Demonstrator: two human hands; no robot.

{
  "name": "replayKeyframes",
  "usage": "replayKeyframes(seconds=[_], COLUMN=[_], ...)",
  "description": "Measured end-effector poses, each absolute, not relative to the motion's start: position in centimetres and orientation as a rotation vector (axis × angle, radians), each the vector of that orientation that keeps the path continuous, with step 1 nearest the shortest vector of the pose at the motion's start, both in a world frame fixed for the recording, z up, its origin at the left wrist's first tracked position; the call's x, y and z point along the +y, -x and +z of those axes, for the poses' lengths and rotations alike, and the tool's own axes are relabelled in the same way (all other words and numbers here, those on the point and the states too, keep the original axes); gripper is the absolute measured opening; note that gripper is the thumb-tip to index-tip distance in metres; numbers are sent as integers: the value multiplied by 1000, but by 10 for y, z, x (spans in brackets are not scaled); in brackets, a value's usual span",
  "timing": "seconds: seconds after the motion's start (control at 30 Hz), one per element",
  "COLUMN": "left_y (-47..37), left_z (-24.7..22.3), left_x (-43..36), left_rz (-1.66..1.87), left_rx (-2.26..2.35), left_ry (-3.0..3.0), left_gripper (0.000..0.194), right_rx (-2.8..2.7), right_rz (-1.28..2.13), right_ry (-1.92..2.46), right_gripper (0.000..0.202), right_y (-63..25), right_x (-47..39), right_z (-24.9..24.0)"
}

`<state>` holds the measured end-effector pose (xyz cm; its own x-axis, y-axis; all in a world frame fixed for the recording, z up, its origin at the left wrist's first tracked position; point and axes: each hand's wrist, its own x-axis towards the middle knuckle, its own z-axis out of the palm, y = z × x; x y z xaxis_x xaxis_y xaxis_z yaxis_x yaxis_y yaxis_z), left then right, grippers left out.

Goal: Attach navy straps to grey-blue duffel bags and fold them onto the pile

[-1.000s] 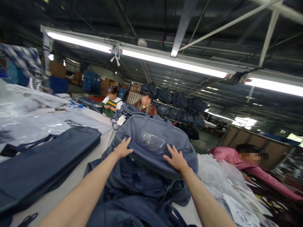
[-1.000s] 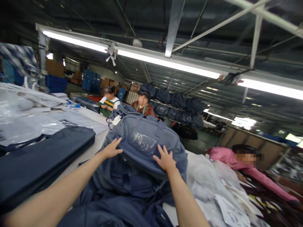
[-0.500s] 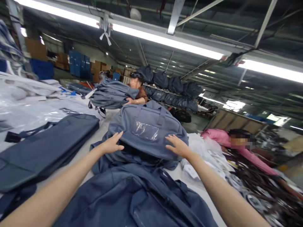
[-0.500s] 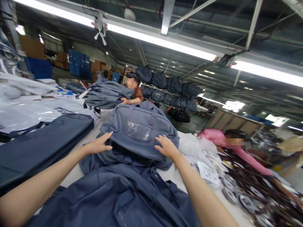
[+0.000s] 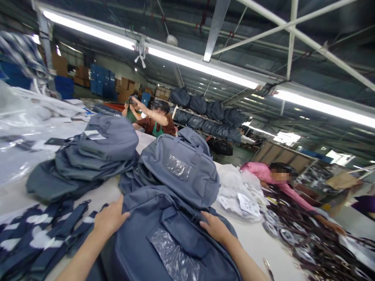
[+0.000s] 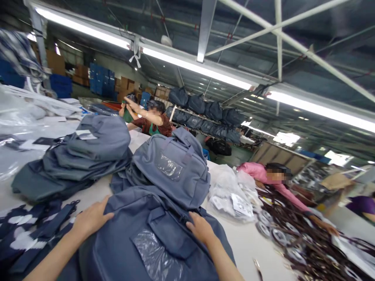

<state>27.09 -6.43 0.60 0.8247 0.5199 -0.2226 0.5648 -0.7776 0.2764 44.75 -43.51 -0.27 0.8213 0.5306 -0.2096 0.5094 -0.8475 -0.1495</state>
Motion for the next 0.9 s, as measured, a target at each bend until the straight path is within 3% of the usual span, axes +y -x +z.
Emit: replayKeyframes(seconds=[0.17, 0.3, 0.43, 0.57, 0.9], left_y=[-257, -248, -227, -213, -212], left_z=[-2, -9, -41, -74, -84], left_x=[-62, -64, -65, -63, -60], left_rz=[-100, 3, 364, 634, 575], left_rx=[811, 761, 515, 448, 662], left_ry=[-2659, -2687, -2687, -2627, -2501], left_gripper=[64, 55, 42, 39, 48], right_rx=[-702, -805, -844, -868, -1122], right_rz=[220, 286, 268, 99, -267], right_ry=[2927, 2876, 2909, 2955, 2764], right_gripper=[54, 49, 69, 43, 34], right_y=[-474, -480, -476, -478, -475], right_x=[-413, -404, -405, -407, -456], right_z=[-19, -33, -62, -77, -81])
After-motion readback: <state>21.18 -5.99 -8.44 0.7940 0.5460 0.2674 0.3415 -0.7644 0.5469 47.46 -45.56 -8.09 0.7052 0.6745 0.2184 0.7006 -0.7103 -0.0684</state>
